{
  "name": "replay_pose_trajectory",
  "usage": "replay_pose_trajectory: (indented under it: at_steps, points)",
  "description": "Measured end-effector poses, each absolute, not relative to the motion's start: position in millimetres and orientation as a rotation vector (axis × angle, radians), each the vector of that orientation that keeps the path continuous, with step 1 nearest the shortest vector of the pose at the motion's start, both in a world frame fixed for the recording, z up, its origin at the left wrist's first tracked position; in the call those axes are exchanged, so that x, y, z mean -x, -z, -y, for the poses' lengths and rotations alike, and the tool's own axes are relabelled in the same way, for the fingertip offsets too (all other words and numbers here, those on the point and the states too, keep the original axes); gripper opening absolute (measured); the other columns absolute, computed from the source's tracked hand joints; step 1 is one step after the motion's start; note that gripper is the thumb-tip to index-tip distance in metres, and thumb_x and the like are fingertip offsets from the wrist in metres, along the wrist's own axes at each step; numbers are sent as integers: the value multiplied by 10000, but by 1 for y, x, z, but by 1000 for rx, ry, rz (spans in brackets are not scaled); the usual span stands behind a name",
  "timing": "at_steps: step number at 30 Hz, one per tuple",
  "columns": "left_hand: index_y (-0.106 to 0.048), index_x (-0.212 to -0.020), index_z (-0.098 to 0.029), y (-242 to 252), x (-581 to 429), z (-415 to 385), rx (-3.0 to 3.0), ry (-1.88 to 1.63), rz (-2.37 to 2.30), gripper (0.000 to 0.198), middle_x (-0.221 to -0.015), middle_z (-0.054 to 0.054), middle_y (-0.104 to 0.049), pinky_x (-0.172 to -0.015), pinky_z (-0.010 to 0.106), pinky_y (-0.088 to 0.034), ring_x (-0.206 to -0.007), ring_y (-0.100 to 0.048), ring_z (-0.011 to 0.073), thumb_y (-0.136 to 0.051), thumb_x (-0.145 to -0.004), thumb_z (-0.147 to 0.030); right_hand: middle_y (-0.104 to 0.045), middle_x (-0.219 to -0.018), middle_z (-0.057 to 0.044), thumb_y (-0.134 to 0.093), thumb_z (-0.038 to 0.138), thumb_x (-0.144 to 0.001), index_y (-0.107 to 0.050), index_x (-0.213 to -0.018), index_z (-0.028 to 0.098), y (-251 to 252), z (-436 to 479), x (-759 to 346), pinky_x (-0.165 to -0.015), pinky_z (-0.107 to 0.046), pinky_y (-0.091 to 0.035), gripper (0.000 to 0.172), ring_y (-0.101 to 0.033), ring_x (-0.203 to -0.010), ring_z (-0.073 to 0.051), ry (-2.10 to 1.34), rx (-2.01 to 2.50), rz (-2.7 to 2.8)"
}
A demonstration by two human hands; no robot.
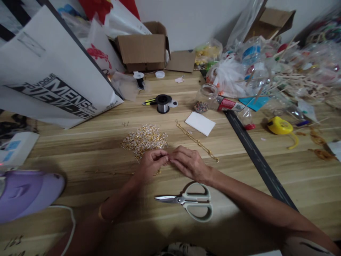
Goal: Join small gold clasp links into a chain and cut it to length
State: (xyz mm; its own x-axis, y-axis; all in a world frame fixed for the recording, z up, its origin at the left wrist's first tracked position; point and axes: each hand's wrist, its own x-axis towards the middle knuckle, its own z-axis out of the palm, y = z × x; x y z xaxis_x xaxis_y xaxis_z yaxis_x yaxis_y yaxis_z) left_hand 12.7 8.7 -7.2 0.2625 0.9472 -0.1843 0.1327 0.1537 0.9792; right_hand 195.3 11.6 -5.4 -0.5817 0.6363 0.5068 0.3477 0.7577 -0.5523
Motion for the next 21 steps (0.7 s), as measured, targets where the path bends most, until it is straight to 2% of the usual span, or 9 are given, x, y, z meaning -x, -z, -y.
replay_pose_trajectory:
  at_steps: [5,14,21]
  points:
    - [-624,-616,-135,-6,-15,-10,-1211,-781,-1107,175,-570,-2,-616,-565,205,-434,-555,-536,102,-663,-661,-299,-570,-802,-65,-449,195,-909,-557,-896,165,6,-15,-196,-641,-272,-456,112,-534,-735,-152,-634,755,2127]
    - [-632,-655,-130,1,-10,-12,-1153,-835,-1094,162,-619,10,-639,-617,227,-460,-592,-559,107,-637,-711,-282,-532,-768,-47,-459,199,-893,-523,-841,174,7,-18,-198,-642,-288,-415,86,-501,-713,-157,-758,827,2047]
    - [-614,-639,-122,-2,-14,-9,-1266,-782,-1142,143,-578,-2,-608,-564,204,-432,-560,-538,96,-658,-684,-250,-521,-763,-40,-469,182,-885,-519,-833,168,4,-17,-198,-657,-283,-407,73,-494,-718,-150,-819,817,2025]
